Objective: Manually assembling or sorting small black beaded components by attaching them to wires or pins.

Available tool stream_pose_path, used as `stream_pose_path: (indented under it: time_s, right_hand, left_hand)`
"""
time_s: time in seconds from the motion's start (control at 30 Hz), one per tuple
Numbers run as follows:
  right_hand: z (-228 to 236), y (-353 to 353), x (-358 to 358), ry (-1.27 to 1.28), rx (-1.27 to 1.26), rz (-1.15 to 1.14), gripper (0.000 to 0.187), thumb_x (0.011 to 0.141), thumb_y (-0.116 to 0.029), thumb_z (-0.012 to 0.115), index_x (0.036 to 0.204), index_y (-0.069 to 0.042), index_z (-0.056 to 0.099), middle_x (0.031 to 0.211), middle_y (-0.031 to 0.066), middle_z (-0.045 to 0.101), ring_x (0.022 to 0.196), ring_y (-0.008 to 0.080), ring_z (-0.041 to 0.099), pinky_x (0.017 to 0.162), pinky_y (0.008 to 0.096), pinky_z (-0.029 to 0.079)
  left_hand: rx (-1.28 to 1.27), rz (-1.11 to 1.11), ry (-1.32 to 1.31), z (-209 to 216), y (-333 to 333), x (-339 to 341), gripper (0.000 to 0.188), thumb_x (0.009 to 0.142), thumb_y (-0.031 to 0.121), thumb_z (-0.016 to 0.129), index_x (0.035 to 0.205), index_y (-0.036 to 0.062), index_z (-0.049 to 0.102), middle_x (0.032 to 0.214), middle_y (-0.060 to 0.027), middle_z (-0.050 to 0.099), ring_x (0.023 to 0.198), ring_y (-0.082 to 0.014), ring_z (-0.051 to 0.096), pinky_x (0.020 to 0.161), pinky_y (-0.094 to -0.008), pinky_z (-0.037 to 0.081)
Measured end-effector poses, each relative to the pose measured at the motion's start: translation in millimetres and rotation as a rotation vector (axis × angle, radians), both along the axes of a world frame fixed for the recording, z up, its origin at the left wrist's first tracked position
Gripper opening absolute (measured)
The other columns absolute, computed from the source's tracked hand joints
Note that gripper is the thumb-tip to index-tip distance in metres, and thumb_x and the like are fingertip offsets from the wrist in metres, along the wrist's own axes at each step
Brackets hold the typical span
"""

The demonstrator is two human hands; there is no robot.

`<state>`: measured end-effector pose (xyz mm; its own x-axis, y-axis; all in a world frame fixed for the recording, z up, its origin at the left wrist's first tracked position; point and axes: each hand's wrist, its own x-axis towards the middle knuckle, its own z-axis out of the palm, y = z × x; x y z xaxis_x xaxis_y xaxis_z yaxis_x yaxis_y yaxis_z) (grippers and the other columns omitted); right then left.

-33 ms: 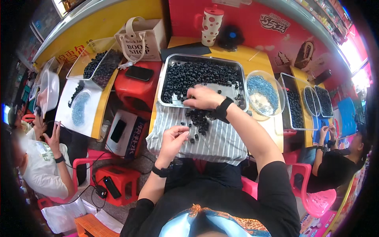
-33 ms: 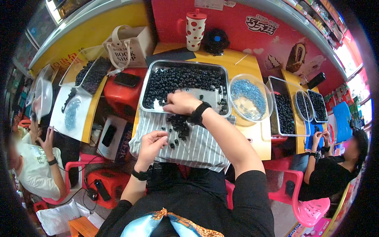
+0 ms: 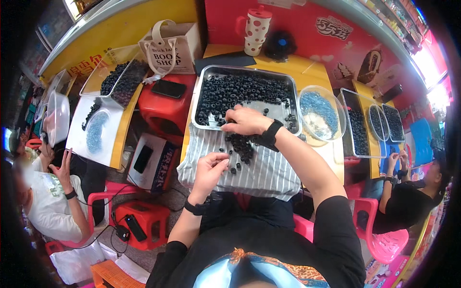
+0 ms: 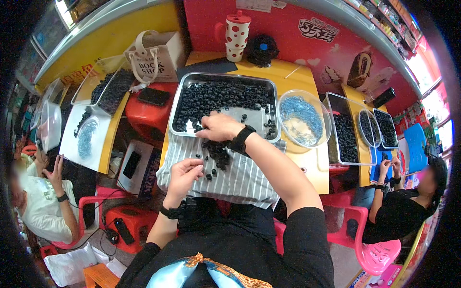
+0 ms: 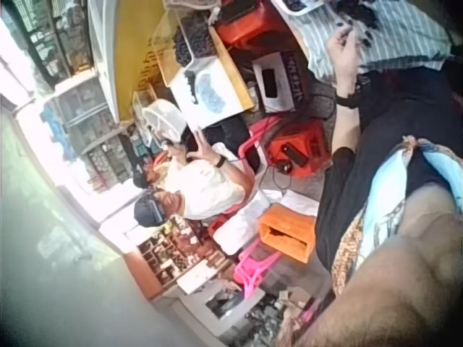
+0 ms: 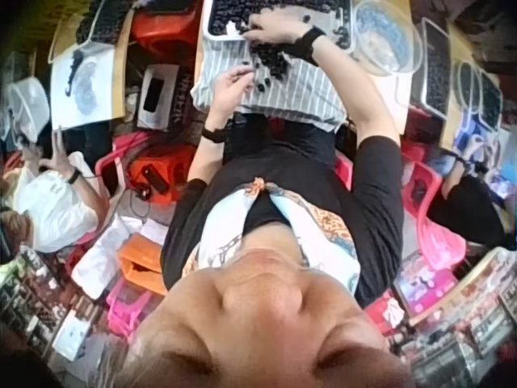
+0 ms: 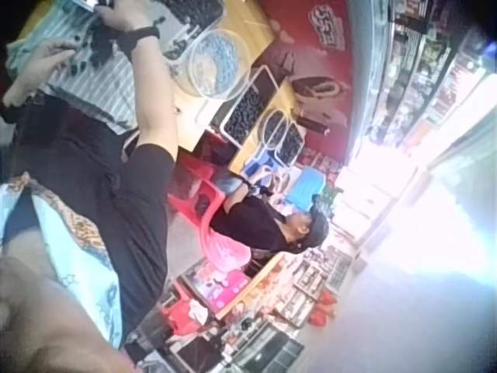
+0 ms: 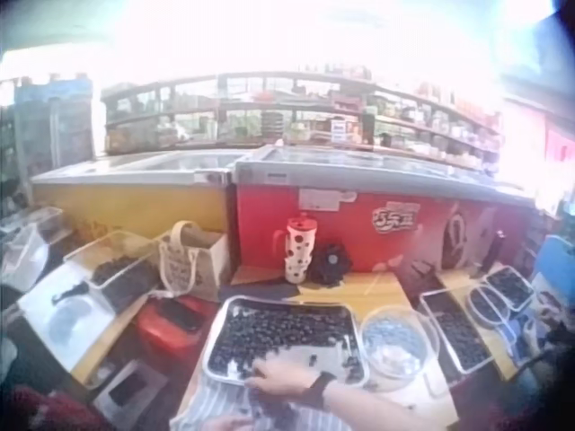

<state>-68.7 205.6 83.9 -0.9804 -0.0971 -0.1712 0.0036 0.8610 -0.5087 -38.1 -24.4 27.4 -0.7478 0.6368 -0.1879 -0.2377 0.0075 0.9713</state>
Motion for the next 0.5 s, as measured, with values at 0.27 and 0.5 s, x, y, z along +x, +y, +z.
stream_pose_path:
  time_s: [0.27,0.5]
  right_hand:
    - [-13.1,-5.7,24.4,0.179,0.067,-0.01,0.053,0.087,-0.056,0.056,0.104,-0.005,0.059,0.102,0.0199,0.056,0.097,0.039,0.059,0.08,0.0483,0.048]
    - [-14.4,-7.7,21.0,0.213,0.082,-0.033,0.052,0.087,-0.057,0.055,0.097,-0.006,0.059,0.095,0.0194,0.061,0.087,0.0391,0.062,0.074,0.0482,0.049]
  left_hand:
    - [-0.048,0.027,0.135,1.3,-2.4,2.3,0.026,0.086,0.005,0.066,0.11,-0.0046,0.063,0.083,-0.0045,0.066,0.068,-0.0079,0.06,0.059,-0.0212,0.046]
    - [-0.282,-0.099,0.638,16.5,0.7,19.4,0.043,0.07,0.004,0.073,0.11,-0.0063,0.059,0.083,-0.0144,0.06,0.062,-0.0191,0.057,0.058,-0.0303,0.046]
